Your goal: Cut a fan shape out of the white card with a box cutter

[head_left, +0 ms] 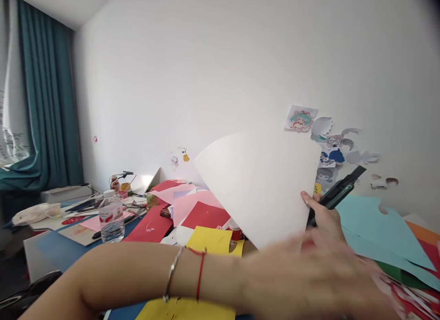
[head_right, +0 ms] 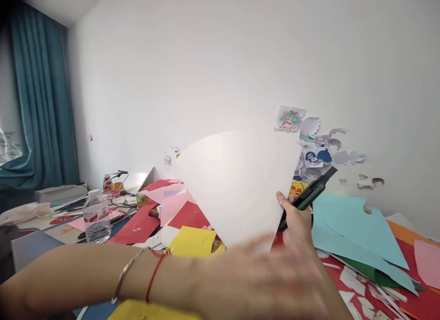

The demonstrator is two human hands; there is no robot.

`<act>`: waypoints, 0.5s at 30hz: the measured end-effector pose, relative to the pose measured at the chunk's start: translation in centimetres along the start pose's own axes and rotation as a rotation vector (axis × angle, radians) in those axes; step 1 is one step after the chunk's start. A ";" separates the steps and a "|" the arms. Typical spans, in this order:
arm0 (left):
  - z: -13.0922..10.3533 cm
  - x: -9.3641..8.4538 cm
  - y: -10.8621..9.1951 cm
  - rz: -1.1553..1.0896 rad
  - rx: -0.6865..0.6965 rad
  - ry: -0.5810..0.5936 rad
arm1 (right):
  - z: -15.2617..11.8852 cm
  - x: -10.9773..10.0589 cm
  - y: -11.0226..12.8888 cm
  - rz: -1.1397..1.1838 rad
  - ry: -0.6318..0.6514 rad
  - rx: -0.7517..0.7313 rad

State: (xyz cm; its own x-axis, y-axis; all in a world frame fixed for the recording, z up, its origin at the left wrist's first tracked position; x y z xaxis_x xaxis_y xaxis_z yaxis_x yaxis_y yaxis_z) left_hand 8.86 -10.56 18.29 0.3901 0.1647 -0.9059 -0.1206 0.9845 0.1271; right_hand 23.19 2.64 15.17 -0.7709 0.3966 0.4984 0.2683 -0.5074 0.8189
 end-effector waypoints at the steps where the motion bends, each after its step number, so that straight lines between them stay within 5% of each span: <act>1: 0.3 1.4 -1.5 0.027 0.024 0.067 | 0.0 -0.1 -0.3 0.005 -0.007 0.011; 4: 0.9 2.4 -1.0 0.112 0.106 0.112 | 0.0 0.0 -1.1 0.010 0.031 0.112; 7: 0.8 -0.3 6.4 0.255 -0.154 0.047 | 0.0 0.4 -0.6 0.010 0.106 0.109; 10: -1.1 -5.0 14.3 0.356 -0.426 0.019 | -0.2 0.5 0.2 0.043 0.107 0.092; 12: -3.6 -9.5 18.5 0.385 -0.727 -0.092 | -0.4 0.6 0.3 0.029 0.112 0.120; 15: -7.5 -15.5 21.9 0.435 -1.122 -0.302 | -0.5 0.7 0.2 -0.007 0.089 0.100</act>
State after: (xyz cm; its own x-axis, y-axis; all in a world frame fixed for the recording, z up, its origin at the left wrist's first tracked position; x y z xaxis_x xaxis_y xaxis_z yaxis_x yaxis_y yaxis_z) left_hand -6.67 8.00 32.10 0.2989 0.6186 -0.7266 -0.9488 0.2742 -0.1568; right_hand 22.40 2.39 15.56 -0.8198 0.3285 0.4690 0.3155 -0.4244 0.8487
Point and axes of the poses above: each hand's wrist, its own z-axis towards the middle knuckle, its own x-axis out of the palm, y = z × x, the point moved 5 cm from there along z, towards the middle knuckle, and after that the axes turned 13 degrees about -z, right-handed, at the moved point
